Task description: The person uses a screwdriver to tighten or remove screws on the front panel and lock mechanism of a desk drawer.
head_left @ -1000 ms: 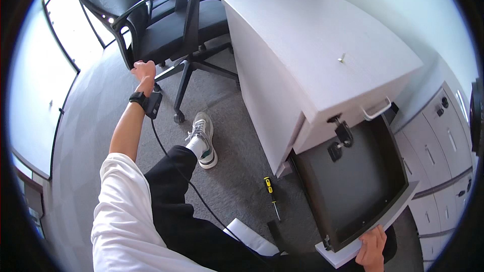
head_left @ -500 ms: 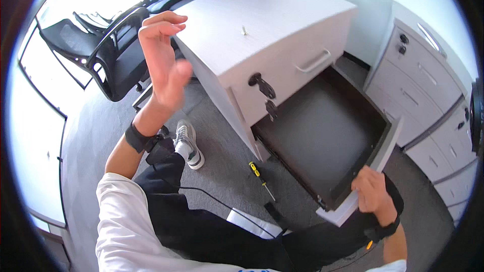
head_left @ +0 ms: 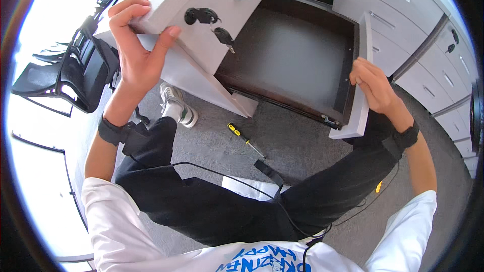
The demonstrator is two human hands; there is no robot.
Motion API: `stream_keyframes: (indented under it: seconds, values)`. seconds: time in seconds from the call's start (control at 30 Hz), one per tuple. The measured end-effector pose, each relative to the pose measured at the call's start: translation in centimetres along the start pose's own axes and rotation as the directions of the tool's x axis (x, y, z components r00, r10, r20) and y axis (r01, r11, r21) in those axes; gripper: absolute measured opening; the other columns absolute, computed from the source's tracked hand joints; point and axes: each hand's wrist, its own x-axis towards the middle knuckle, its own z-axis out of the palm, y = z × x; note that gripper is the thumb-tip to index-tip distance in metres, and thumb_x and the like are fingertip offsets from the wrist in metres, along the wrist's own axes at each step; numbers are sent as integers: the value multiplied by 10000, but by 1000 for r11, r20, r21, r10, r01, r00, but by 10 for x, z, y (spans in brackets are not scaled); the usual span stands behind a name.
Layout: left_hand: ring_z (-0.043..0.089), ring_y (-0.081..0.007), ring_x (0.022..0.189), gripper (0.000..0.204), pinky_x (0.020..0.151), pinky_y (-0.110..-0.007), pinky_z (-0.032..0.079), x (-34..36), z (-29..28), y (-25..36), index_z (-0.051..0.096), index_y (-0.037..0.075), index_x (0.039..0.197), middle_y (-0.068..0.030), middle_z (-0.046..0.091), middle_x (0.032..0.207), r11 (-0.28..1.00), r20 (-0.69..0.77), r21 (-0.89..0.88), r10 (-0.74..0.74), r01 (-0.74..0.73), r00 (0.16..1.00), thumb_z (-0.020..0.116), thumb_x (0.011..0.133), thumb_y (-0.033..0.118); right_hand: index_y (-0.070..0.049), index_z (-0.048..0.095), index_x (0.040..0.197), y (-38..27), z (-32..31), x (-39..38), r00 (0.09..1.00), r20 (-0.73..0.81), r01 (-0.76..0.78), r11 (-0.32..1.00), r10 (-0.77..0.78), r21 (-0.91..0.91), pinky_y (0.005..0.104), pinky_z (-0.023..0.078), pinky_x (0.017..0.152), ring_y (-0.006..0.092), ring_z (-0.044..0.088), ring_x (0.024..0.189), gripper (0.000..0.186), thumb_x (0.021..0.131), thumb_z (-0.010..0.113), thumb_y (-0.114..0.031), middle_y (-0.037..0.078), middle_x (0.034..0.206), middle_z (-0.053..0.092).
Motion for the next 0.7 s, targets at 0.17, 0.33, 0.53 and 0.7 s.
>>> stream_keyframes:
  seconds: [0.17, 0.33, 0.53, 0.7]
  values:
    - [420, -222, 1053, 525, 872, -357, 358, -2, 5, -6, 352, 60, 1174, -142, 397, 1175, 995, -19, 74, 75, -74, 997, 701, 782, 62, 22, 391, 784, 9, -3, 5, 1000, 2, 20, 999, -19, -44, 390, 364, 627, 335, 414, 697, 71, 796, 460, 34, 154, 742, 403]
    - [415, -238, 1067, 507, 899, -372, 340, 2, 13, -10, 331, 39, 1183, -171, 394, 1184, 988, -68, 99, 124, -117, 990, 665, 805, 91, 18, 407, 778, 11, -4, 5, 999, -33, -6, 1000, 5, -27, 394, 366, 619, 333, 414, 691, 59, 788, 458, 47, 150, 737, 403]
    - [416, -241, 1057, 524, 913, -371, 326, 3, 23, -24, 343, 20, 1167, -177, 407, 1164, 980, -136, 88, 192, -181, 972, 676, 765, 75, 17, 415, 790, 19, 4, 20, 999, -43, 10, 1000, -11, -29, 385, 375, 633, 326, 412, 691, 47, 802, 442, 54, 153, 742, 410]
    - [442, -238, 992, 536, 871, -355, 355, 4, 26, -40, 363, 22, 1157, -174, 429, 1136, 974, -173, 122, 211, -191, 962, 693, 739, 81, 22, 417, 806, 22, 8, 36, 999, -40, 14, 999, -15, -34, 383, 385, 655, 330, 427, 708, 35, 820, 426, 52, 153, 751, 419]
